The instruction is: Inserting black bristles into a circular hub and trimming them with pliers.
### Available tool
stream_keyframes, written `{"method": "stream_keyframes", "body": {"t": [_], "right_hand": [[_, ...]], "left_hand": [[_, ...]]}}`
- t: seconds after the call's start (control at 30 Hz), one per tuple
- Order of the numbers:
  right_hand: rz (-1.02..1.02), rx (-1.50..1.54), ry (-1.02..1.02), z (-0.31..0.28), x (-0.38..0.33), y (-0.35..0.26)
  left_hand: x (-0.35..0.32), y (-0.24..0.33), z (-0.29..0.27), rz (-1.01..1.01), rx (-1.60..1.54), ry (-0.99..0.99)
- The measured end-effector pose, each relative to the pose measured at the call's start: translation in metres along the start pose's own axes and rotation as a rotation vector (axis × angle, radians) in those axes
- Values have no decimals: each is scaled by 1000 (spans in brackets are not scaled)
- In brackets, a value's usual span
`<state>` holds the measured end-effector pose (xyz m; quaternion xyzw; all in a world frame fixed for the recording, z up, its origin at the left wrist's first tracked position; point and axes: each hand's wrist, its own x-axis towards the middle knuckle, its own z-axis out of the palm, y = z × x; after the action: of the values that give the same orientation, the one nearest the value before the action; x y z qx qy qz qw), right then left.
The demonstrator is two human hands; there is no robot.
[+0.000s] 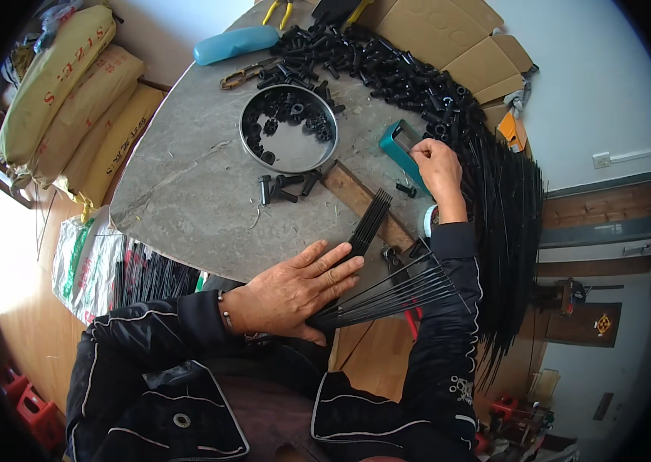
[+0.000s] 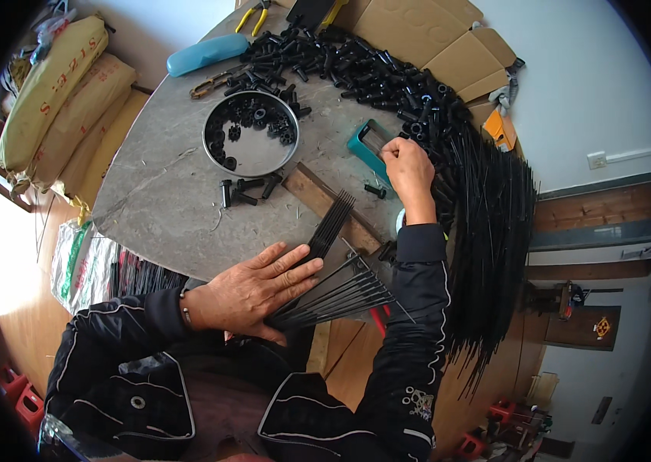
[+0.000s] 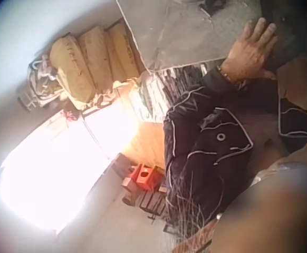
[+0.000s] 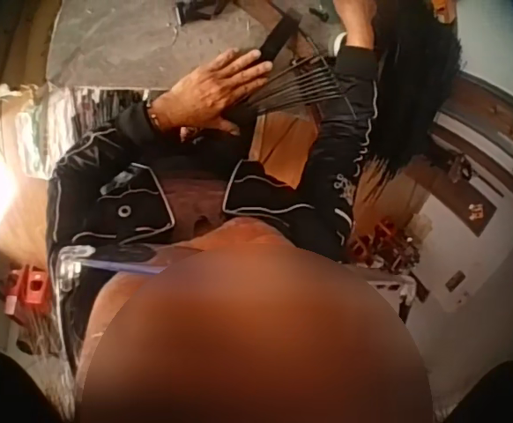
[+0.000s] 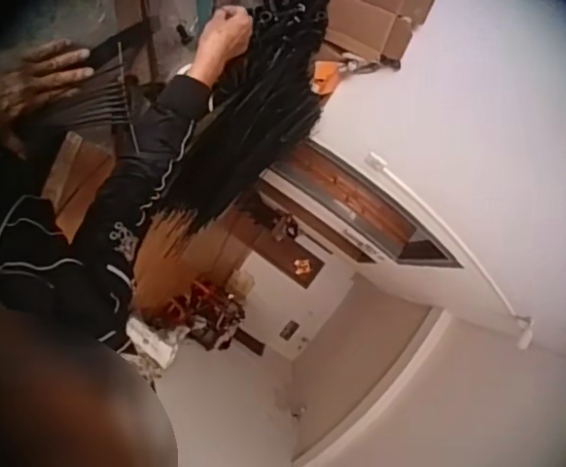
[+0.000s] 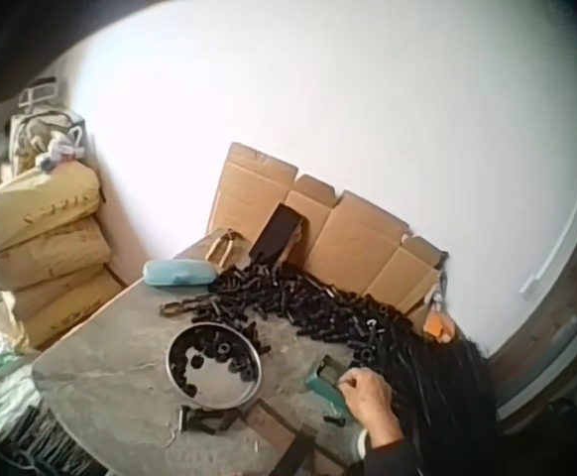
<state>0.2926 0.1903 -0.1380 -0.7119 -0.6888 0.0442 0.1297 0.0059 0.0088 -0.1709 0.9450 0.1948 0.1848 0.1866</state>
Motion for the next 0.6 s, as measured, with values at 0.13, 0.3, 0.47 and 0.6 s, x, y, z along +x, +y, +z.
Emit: {"method": "stream_keyframes", "body": {"t": [0.13,0.3,0.47,0.6], "right_hand": [[-80,-54,109,-10,-8,-6],[-78,9,303,-23,-37,8],[-293,387,18,-24,-100,-12],[-140,361,-77,-25,-130,-17]], "left_hand": [[-3,3,-2,-12,3,0],[0,3,-1,-5,3,5],[-3,1,0,-28,-21,-29],[-4,0,1,-39,-24,-14]]}}
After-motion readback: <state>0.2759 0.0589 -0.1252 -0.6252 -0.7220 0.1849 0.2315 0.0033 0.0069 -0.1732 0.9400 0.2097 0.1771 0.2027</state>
